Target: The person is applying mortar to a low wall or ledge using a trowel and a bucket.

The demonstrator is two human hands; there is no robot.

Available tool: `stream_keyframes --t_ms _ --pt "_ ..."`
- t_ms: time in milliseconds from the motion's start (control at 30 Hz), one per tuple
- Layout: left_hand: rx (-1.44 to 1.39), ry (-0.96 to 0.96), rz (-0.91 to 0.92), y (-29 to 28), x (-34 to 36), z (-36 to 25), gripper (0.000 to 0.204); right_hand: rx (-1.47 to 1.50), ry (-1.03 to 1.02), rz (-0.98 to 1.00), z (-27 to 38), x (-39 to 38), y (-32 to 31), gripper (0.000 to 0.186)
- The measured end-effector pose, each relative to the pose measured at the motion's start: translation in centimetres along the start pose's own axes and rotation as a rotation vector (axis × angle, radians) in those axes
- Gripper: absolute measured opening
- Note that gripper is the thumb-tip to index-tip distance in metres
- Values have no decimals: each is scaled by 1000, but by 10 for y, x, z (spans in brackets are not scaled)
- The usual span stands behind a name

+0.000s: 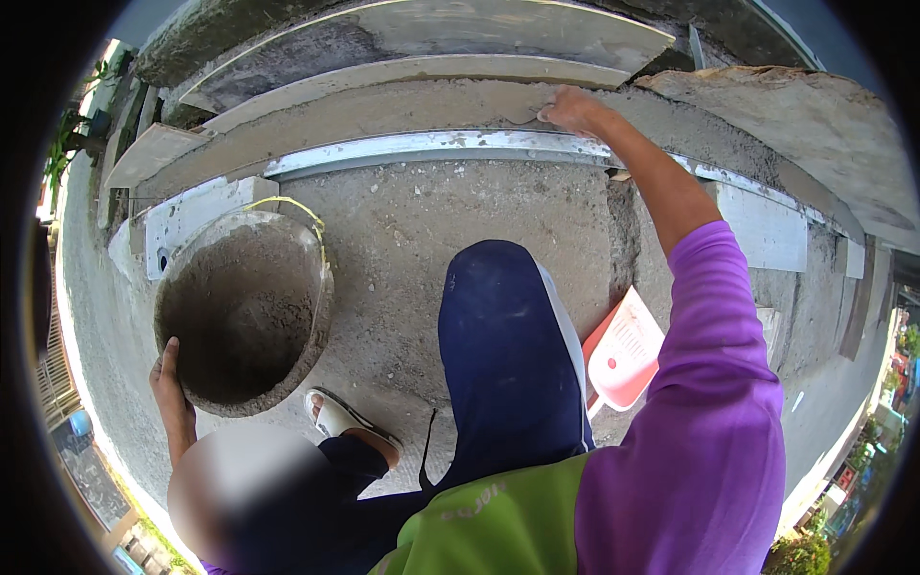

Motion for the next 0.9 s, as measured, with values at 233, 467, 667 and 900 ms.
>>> stream_keyframes --t_ms 233,467,667,900 --pt "-24 10 11 4 2 -3 32 -146 -339 -162 81 -41 -8 53" --pt "11 20 65 -5 4 4 36 8 -281 -2 154 33 31 42" --pt "-21 11 36 -9 0 5 37 206 -166 -34 -13 7 6 40" --pt "19 3 57 -4 1 5 33 -204 -96 -246 -42 -95 -51 50"
Point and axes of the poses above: each hand's wrist, its own x-axis towards the middle knuckle, its own y-axis out of the palm, z = x × y, the point moved 10 cm from there along x, towards the middle knuckle, and after that the axes turned 8 degrees about z, right-handed, at the moved point
